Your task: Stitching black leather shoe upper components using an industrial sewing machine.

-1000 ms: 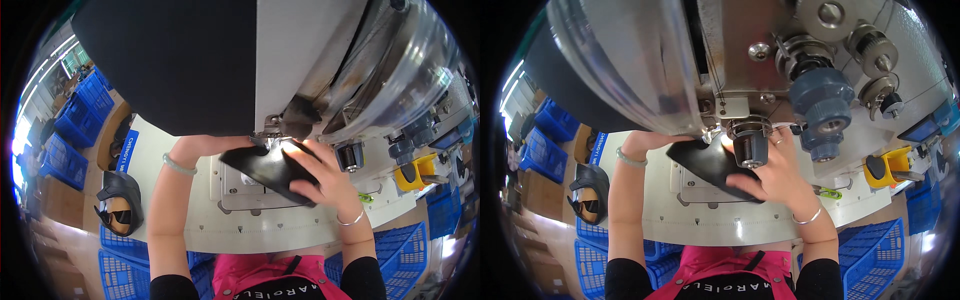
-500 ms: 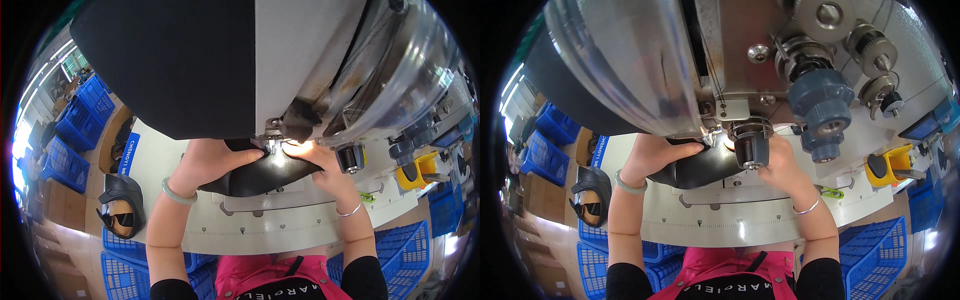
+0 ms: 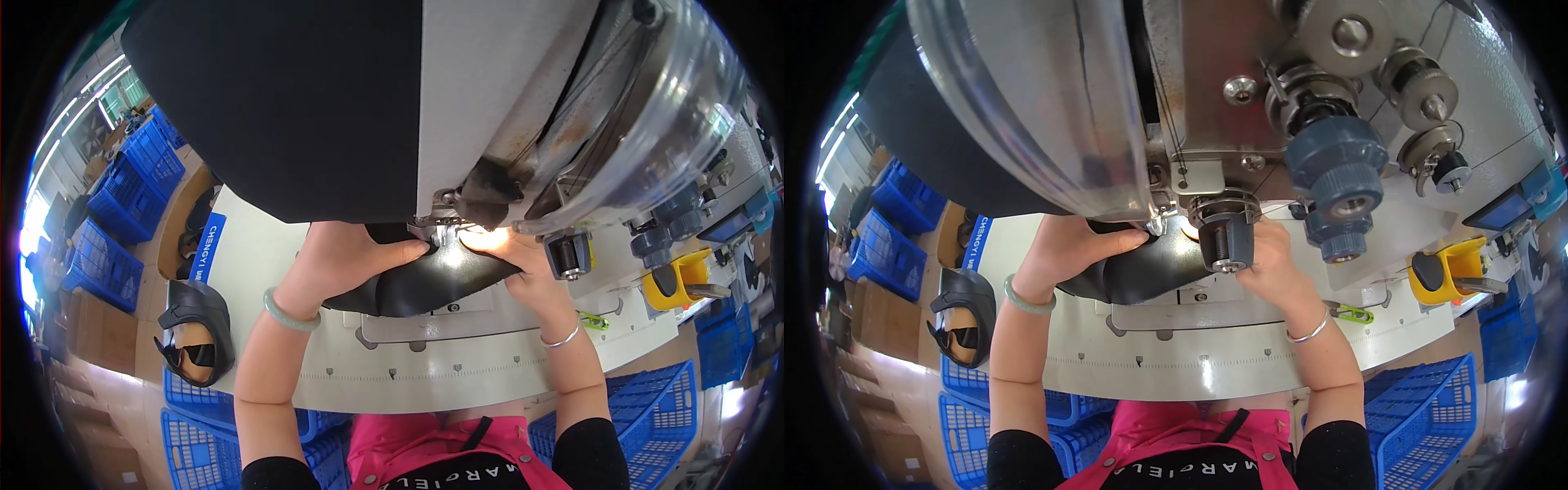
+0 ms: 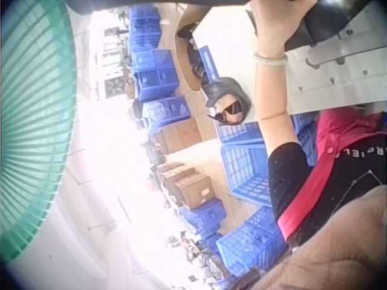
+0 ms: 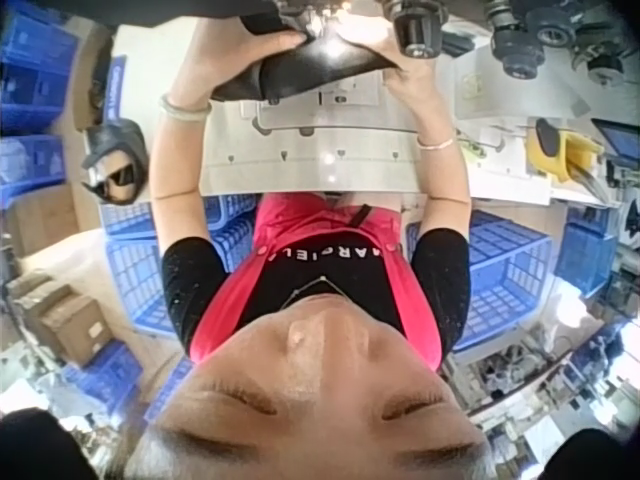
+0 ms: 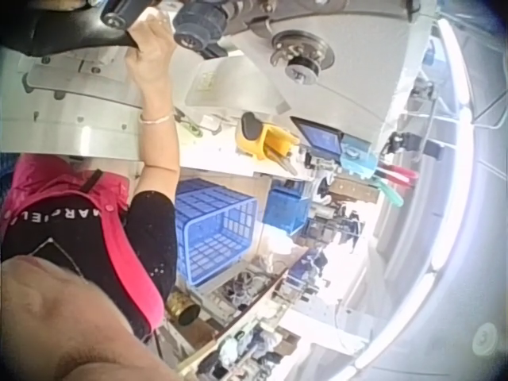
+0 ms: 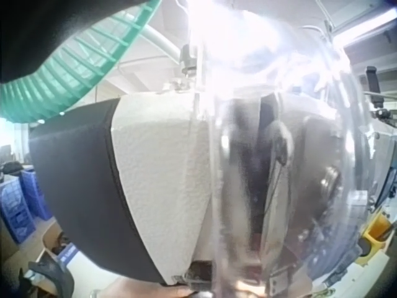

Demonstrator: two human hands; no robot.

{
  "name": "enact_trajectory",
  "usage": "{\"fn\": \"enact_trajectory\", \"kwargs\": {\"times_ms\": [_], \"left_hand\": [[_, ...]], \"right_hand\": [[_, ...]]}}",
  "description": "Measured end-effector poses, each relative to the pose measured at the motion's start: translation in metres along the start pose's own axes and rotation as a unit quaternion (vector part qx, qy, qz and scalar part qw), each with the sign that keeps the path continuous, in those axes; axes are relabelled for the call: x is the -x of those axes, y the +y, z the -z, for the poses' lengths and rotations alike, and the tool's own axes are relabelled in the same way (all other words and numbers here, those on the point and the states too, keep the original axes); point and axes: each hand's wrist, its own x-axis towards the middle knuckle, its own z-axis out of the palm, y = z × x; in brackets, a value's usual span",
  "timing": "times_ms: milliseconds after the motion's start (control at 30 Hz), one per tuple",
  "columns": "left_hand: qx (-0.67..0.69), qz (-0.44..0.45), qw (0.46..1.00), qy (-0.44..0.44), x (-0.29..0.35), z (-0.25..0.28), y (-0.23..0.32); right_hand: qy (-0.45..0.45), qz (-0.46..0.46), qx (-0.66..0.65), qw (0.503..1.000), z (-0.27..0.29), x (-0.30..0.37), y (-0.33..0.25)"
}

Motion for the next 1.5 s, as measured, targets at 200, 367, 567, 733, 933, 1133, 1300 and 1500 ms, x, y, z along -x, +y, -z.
{"fn": "enact_trajectory", "kwargs": {"times_ms": [200, 367, 567, 733, 933, 1133, 1300, 1500], "left_hand": [[-0.021, 0.035, 0.999, -0.024, -0.001, 0.003, -0.002], [-0.001, -0.001, 1.0, -0.011, -0.003, 0.002, -0.001], [-0.037, -0.06, 0.997, 0.008, -0.005, 0.001, -0.008], [0.007, -0.024, 0.999, -0.023, 0.0, 0.005, -0.012], [-0.046, -0.034, 0.998, -0.019, 0.022, 0.03, -0.026], [-0.332, -0.243, 0.911, -0.031, 0.043, 0.023, 0.013], [-0.33, -0.287, 0.898, -0.042, 0.052, -0.003, 0.024], [-0.344, -0.281, 0.895, -0.027, 0.06, -0.016, 0.028]], "right_hand": [[0.017, 0.012, 0.008, 1.0, -0.006, 0.002, 0.003], [0.049, 0.036, 0.005, 0.998, -0.01, -0.003, 0.001], [0.035, 0.046, 0.023, 0.998, -0.006, -0.004, -0.002], [0.043, 0.056, 0.024, 0.997, -0.007, -0.002, 0.001], [0.027, 0.031, 0.014, 0.999, -0.005, -0.007, -0.001], [-0.05, -0.056, 0.169, 0.983, 0.008, -0.002, -0.018], [-0.063, -0.029, 0.06, 0.996, 0.0, -0.002, -0.013], [-0.093, -0.048, 0.038, 0.994, -0.001, 0.002, -0.006]]}}
